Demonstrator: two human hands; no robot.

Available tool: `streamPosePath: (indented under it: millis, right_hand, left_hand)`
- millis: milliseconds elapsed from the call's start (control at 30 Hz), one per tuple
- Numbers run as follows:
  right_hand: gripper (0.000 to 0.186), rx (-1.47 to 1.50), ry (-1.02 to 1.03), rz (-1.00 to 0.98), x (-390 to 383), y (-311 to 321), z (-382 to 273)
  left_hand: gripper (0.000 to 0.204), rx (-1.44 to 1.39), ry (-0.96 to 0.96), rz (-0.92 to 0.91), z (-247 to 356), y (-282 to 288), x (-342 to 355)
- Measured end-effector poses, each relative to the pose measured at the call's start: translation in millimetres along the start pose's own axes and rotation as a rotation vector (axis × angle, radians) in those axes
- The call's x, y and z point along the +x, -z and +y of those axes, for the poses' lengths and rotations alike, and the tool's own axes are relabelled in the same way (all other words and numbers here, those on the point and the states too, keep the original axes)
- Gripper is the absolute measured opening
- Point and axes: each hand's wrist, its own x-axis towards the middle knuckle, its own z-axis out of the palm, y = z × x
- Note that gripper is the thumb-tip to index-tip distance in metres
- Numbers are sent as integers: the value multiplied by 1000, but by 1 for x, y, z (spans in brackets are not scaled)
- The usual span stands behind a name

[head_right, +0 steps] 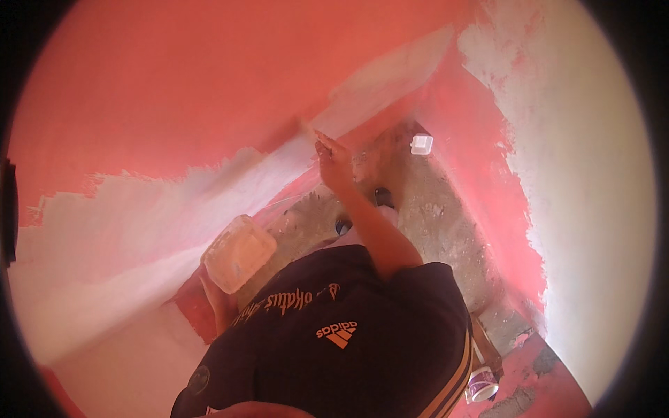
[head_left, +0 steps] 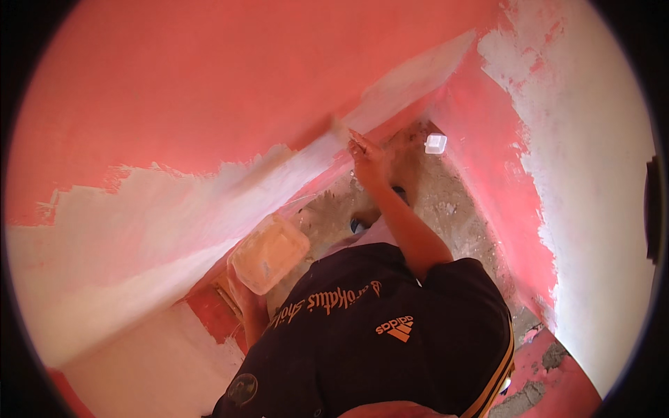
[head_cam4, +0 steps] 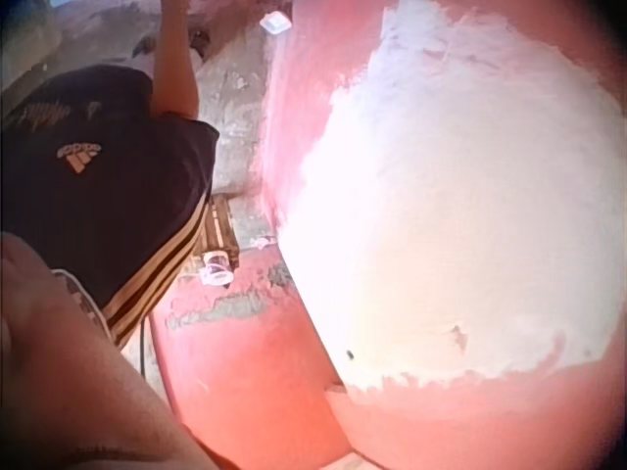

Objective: The person applies putty or plaster to a wall and corner using a trowel, periodically taking more material from a plastic container.

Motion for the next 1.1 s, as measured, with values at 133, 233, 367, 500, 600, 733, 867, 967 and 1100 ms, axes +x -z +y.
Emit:
streamPosePath:
  millis: [133, 233, 367, 500, 600, 733, 867, 967, 1100]
  right_hand:
    - [17, 163, -112, 273, 59, 70, -2]
    - [17, 94, 126, 421, 136, 119, 3]
    - [17, -331, 197, 287, 77, 28, 49]
    - [35, -110, 56, -90, -50, -36, 39]
    - [38, -155, 120, -168, -51, -9, 86]
    - [20, 114, -33, 377, 103, 99, 94]
    - [22, 432, -168, 621, 251, 202, 87]
    - [25, -213, 309, 666, 312, 283, 91]
    - [20, -683, 257, 402, 104, 9, 119]
  left_hand:
    - [40, -168, 131, 57, -14, 17, 7]
    - [49, -292, 181, -10, -28, 24, 10]
    - [49, -339, 145, -57, -30, 26, 8]
    - [48, -620, 279, 4, -50, 35, 0]
    - [45, 150, -105, -134, -29, 25, 3]
    - [43, 82, -182, -82, -33, 21, -8]
    - [43, -51, -127, -1, -21, 2, -18]
    - [43, 41, -133, -178, -22, -15, -1]
    - [46, -234, 57, -62, -5, -27, -13]
